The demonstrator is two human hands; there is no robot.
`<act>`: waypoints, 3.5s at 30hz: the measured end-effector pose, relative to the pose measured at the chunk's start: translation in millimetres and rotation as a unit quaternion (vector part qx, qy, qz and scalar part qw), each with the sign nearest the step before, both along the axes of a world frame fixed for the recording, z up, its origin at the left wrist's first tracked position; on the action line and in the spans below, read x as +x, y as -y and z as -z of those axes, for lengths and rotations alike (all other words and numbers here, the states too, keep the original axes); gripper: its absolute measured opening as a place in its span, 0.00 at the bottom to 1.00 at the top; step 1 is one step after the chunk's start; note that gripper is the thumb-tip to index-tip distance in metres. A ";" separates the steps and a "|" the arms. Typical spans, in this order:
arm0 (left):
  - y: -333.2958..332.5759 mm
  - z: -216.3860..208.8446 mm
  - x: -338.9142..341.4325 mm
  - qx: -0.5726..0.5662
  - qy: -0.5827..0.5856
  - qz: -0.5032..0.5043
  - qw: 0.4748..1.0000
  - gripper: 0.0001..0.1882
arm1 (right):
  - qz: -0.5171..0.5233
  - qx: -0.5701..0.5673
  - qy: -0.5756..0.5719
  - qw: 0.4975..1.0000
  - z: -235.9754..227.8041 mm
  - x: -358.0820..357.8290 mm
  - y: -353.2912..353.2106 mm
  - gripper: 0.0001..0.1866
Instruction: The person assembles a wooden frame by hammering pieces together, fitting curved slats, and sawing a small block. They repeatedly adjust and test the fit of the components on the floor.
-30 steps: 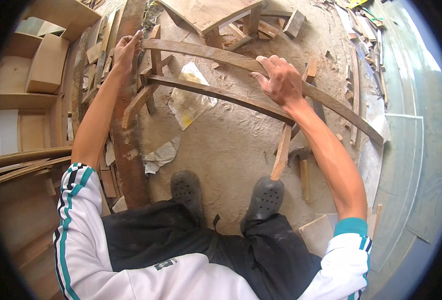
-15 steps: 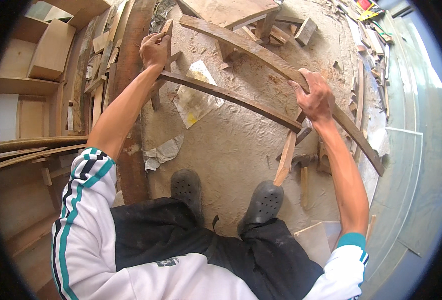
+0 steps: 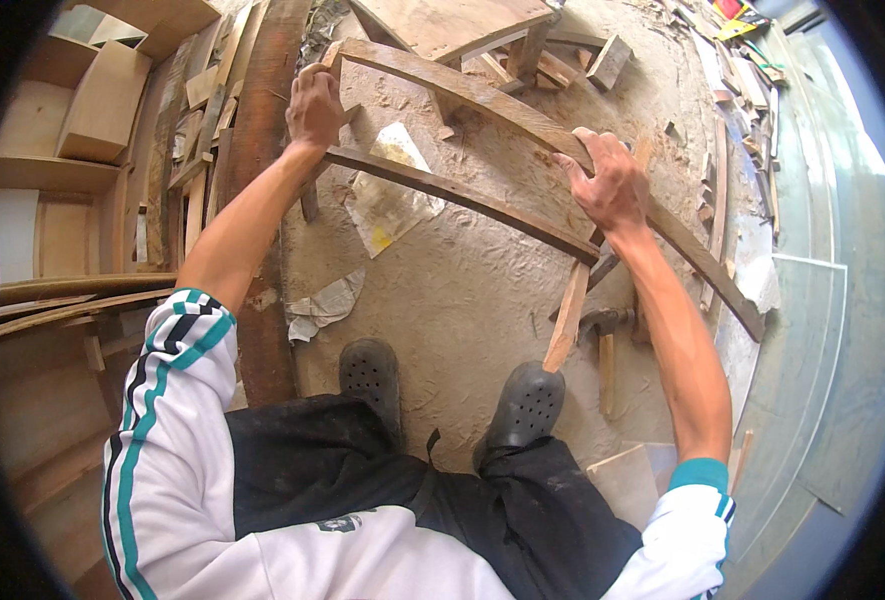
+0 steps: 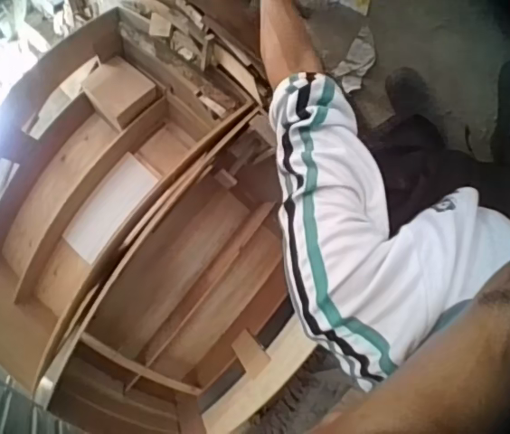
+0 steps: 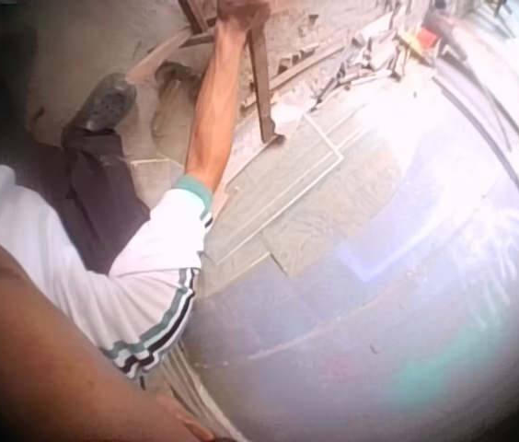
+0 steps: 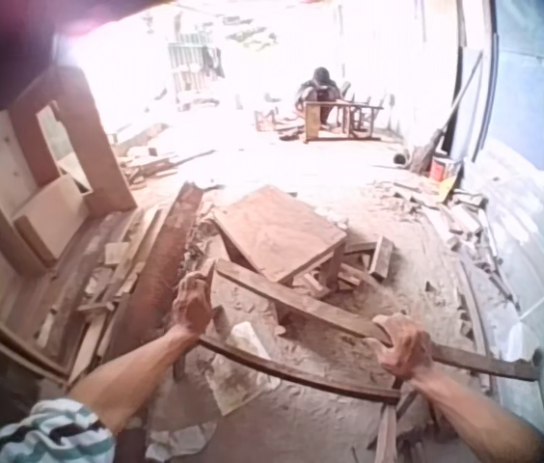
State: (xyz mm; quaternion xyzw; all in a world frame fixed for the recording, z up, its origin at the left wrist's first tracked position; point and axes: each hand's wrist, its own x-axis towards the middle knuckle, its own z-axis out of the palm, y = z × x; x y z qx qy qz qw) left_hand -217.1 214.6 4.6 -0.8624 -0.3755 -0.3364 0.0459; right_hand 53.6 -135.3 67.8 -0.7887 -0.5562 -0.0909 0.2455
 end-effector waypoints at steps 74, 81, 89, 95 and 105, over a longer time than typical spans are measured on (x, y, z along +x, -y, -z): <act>-73.1 7.8 30.6 -0.582 0.378 -0.094 0.713 0.29 | 0.024 -0.120 0.026 0.992 4.1 79.0 103.5 0.25; -69.6 2.6 30.4 -0.599 0.355 -0.081 0.713 0.29 | 0.023 -0.108 0.021 0.994 6.3 82.7 104.6 0.24; -94.9 24.3 22.8 -0.599 0.340 -0.070 0.721 0.23 | 0.012 -0.096 0.022 0.995 7.6 83.1 103.1 0.24; -90.9 22.0 23.2 -0.601 0.346 -0.075 0.717 0.25 | 0.014 -0.120 0.013 0.993 7.3 84.0 103.3 0.25; -85.0 15.1 21.9 -0.604 0.323 -0.062 0.726 0.25 | 0.009 -0.119 0.013 0.993 7.8 85.1 102.8 0.26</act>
